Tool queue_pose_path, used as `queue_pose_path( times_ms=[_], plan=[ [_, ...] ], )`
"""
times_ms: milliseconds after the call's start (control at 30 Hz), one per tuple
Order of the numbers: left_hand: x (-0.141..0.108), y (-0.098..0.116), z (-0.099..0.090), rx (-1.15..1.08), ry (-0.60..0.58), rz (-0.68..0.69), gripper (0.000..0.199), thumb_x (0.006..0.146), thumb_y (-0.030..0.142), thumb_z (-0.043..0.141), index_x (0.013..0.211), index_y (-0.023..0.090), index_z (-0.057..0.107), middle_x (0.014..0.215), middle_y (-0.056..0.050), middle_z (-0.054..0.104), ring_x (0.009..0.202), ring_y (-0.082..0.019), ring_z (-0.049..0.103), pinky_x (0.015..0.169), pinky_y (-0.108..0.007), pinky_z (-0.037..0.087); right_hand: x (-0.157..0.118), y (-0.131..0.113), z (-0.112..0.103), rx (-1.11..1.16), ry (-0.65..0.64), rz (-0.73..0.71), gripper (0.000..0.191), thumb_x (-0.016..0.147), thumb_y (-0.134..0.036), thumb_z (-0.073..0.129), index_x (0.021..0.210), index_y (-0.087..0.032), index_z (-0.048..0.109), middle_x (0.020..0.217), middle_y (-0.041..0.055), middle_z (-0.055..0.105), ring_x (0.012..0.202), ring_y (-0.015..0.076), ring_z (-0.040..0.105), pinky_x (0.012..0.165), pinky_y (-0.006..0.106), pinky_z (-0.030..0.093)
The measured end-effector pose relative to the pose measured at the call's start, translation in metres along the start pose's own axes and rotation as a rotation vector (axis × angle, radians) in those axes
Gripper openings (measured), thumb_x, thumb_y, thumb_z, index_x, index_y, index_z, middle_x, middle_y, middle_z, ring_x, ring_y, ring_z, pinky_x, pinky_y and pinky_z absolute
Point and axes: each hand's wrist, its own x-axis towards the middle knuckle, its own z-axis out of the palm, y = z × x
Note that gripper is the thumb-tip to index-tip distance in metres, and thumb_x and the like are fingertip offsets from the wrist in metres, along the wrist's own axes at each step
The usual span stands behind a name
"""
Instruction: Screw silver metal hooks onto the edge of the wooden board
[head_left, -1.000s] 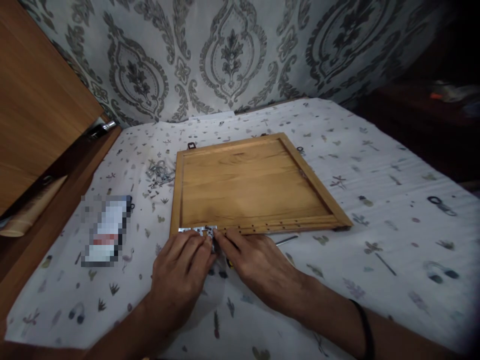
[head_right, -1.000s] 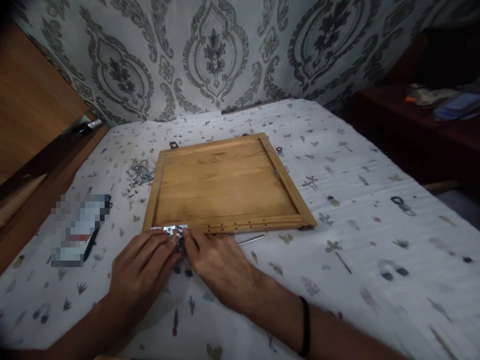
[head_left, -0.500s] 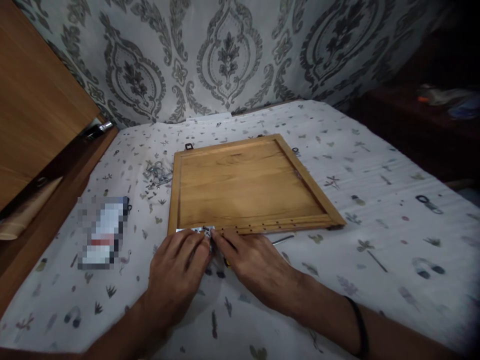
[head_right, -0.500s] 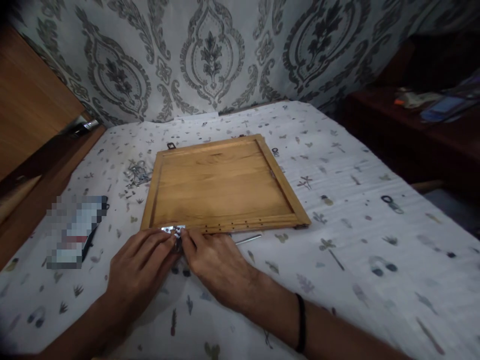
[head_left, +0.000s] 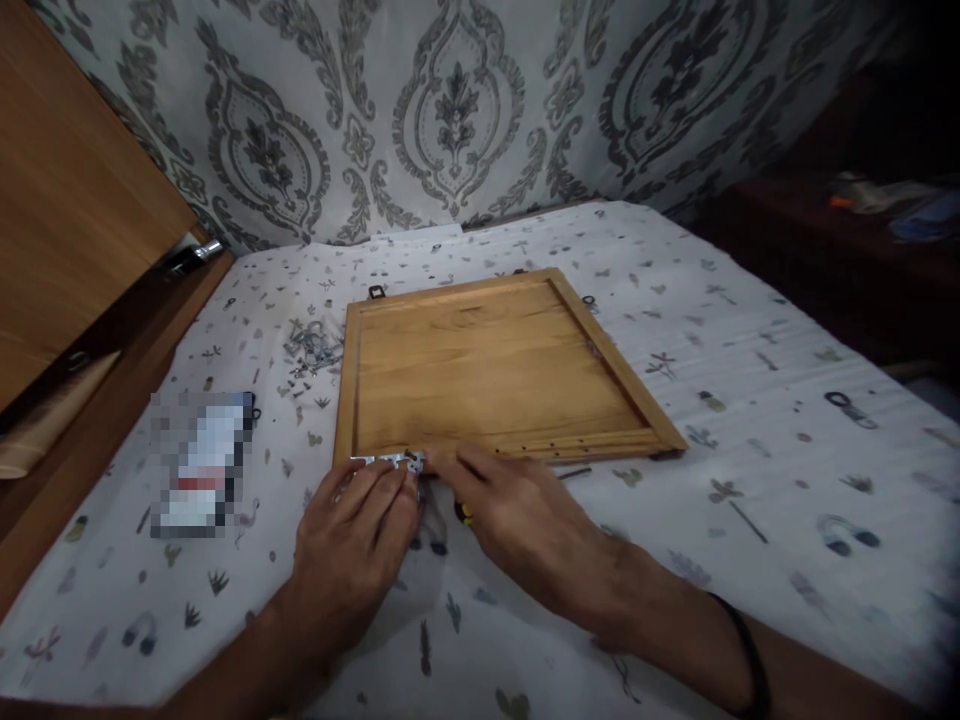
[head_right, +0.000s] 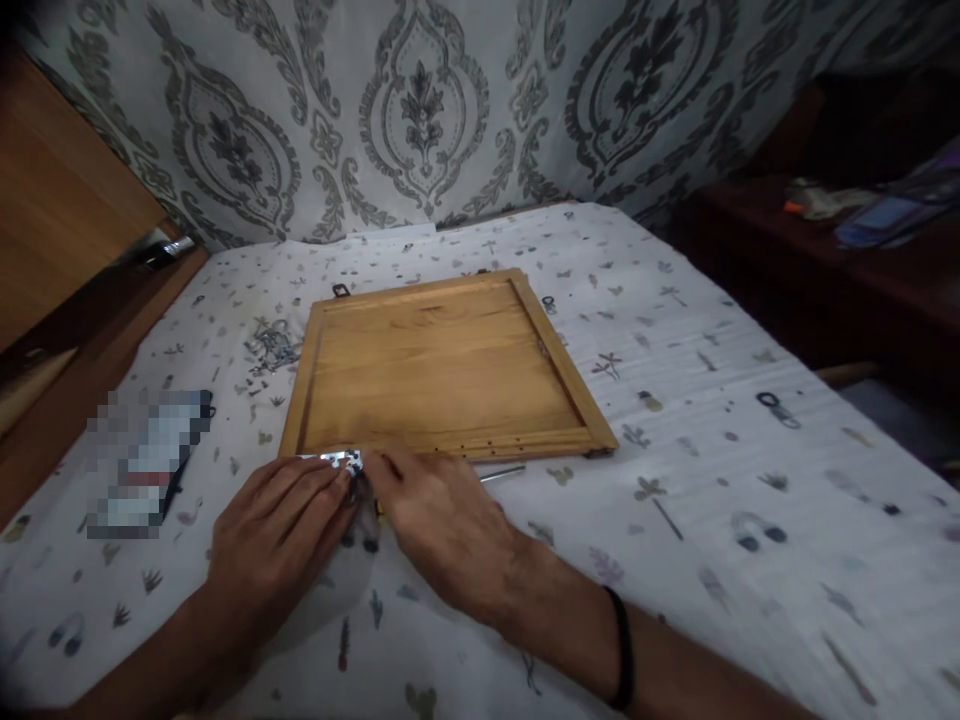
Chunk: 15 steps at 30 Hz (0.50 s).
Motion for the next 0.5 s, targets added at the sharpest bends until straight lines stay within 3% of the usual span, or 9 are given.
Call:
queue_pose_path(
  times_ms=[133, 200, 267, 367, 500],
  plan=[
    [0.000, 0.000, 0.000, 0.015, -0.005, -0.002, 0.013, 0.091, 0.008, 0.062, 0.102, 0.004, 0.068, 0.099, -0.011, 0.075, 0.096, -0.027, 0.066, 0.090, -0.044, 0.050, 0.017, 0.004, -0.040, 0.432, 0.311, 0.224, 0.023, 0.095, -0.021, 0.054, 0.112, -0.015, 0.067, 0.085, 0.0047, 0.072, 0.071, 0.0151, 0.067, 0.061, 0.025, 0.051],
    [0.000, 0.001, 0.000, 0.021, -0.009, -0.005, 0.013, 0.091, 0.008, 0.062, 0.102, 0.005, 0.068, 0.099, -0.011, 0.075, 0.096, -0.026, 0.066, 0.091, -0.044, 0.050, 0.032, 0.007, -0.051, 0.538, 0.339, 0.246, 0.022, 0.096, -0.024, 0.054, 0.108, -0.014, 0.069, 0.092, 0.0059, 0.073, 0.079, 0.0154, 0.068, 0.066, 0.025, 0.050],
    [0.000, 0.001, 0.000, 0.022, -0.011, -0.009, 0.012, 0.092, 0.009, 0.061, 0.101, 0.005, 0.068, 0.098, -0.010, 0.075, 0.096, -0.026, 0.066, 0.091, -0.044, 0.050, 0.047, 0.011, -0.048, 0.585, 0.156, 0.145, 0.016, 0.093, -0.019, 0.057, 0.099, -0.014, 0.071, 0.092, 0.0054, 0.074, 0.081, 0.0153, 0.067, 0.071, 0.026, 0.049],
    [0.000, 0.001, -0.001, 0.023, -0.010, -0.011, 0.013, 0.093, 0.009, 0.058, 0.101, 0.006, 0.068, 0.099, -0.011, 0.075, 0.095, -0.026, 0.067, 0.091, -0.045, 0.051, 0.064, 0.016, -0.027, 0.444, -0.246, 0.068, 0.015, 0.092, -0.019, 0.059, 0.093, -0.014, 0.073, 0.092, 0.0080, 0.070, 0.084, 0.0184, 0.064, 0.077, 0.030, 0.046],
    [0.001, 0.002, -0.001, 0.029, -0.008, -0.012, 0.013, 0.092, 0.008, 0.058, 0.100, 0.005, 0.068, 0.098, -0.012, 0.075, 0.095, -0.026, 0.067, 0.091, -0.045, 0.051, 0.069, 0.022, -0.003, 0.417, -0.355, 0.013, 0.015, 0.093, -0.017, 0.057, 0.094, -0.014, 0.072, 0.090, 0.0070, 0.069, 0.086, 0.0179, 0.062, 0.080, 0.030, 0.044]
  ],
)
